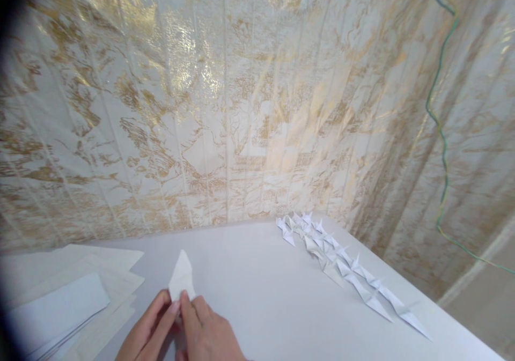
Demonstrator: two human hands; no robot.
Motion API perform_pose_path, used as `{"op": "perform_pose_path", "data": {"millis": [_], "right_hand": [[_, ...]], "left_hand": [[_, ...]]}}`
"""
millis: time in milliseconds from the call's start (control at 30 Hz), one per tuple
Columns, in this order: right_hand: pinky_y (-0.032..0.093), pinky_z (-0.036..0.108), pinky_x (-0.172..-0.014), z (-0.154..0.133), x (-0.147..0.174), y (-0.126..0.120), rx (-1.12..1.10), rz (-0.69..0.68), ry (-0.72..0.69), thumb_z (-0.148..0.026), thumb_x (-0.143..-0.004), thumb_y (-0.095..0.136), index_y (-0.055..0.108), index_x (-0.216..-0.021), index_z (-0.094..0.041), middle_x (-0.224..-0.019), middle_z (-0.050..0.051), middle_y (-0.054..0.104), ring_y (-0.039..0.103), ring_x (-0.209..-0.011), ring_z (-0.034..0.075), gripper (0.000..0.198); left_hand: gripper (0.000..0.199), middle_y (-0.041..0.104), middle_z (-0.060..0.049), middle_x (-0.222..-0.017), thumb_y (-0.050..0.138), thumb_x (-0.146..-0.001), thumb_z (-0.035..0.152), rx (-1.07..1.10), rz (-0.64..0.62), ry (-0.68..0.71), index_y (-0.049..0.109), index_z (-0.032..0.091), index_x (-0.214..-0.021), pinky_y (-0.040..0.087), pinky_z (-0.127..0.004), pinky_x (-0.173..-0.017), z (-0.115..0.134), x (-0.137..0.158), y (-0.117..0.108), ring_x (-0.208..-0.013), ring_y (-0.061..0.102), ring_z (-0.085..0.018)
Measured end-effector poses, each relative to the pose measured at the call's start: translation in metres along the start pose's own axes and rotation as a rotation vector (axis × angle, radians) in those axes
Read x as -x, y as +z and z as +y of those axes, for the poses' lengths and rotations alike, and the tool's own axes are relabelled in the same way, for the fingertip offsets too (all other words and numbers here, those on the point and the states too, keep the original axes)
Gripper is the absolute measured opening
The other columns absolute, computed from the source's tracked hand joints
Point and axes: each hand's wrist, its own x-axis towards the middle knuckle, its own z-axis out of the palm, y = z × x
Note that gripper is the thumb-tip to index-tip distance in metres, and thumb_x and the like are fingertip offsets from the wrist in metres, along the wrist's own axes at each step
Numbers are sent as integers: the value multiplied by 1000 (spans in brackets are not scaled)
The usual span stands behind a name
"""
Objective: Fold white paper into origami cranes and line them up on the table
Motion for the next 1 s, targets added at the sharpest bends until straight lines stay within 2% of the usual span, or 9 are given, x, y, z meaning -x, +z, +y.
{"op": "perform_pose_path", "data": {"millis": [100,167,233,367,500,667,767,833,1000], "right_hand": [[51,37,-87,-4,1,-26,-101,213,-108,-9,-77,55,37,-143,-19,-110,12,60,56,-97,25,69],[48,41,-89,-4,1,-42,-95,365,-127,-5,-82,49,39,-141,-24,-115,12,55,52,-101,24,63],[43,47,-96,-3,1,-51,-82,419,-125,-5,-84,50,44,-137,-26,-129,13,48,46,-114,27,57],[35,52,-103,-3,1,-53,-64,403,-83,-9,-84,59,60,-115,-25,-139,10,42,36,-127,30,35],[36,48,-100,-5,1,-53,-44,370,-66,-10,-87,60,68,-100,-27,-133,6,52,41,-122,27,23],[37,43,-98,-5,-1,-55,-152,360,-59,-17,-88,64,66,-86,-23,-120,4,64,48,-114,24,6],[37,40,-95,-6,-3,-52,-294,323,-56,-22,-91,61,65,-84,-21,-111,4,69,53,-108,21,8],[38,37,-92,-5,-5,-48,-406,311,-4,-30,-93,60,64,-79,-21,-97,3,71,58,-96,19,17],[42,27,-74,-3,-5,-41,-653,316,180,-43,-86,66,61,-68,-17,-73,0,62,55,-73,14,32]], "left_hand": [[33,56,5,-66,52,-87,56,-138,-29,60,50,26,-72,47,-25,-64,-5,-5,-8,-66,58,-19],[31,53,6,-65,51,-89,50,-235,-69,110,47,26,-70,43,-24,-62,-8,-4,-8,-63,55,-17],[29,49,7,-63,49,-89,45,-308,-76,170,44,26,-68,40,-24,-62,-8,-1,-4,-61,52,-16],[26,46,7,-64,46,-90,36,-357,-49,238,43,26,-67,35,-24,-63,-4,7,3,-60,49,-15],[26,46,7,-63,47,-89,37,-367,-103,197,42,26,-66,35,-23,-61,-2,8,3,-60,49,-16],[29,45,7,-63,47,-91,46,-262,-86,169,45,26,-71,35,-23,-61,-1,11,6,-59,48,-15],[32,47,7,-64,45,-92,50,-226,-98,151,49,26,-72,36,-22,-61,0,12,6,-60,50,-15],[35,49,6,-65,44,-92,53,-213,-104,137,50,26,-71,37,-22,-62,0,12,5,-61,50,-16],[40,45,6,-62,46,-89,58,-202,-115,106,49,25,-68,37,-21,-61,6,11,4,-61,48,-15]]}}
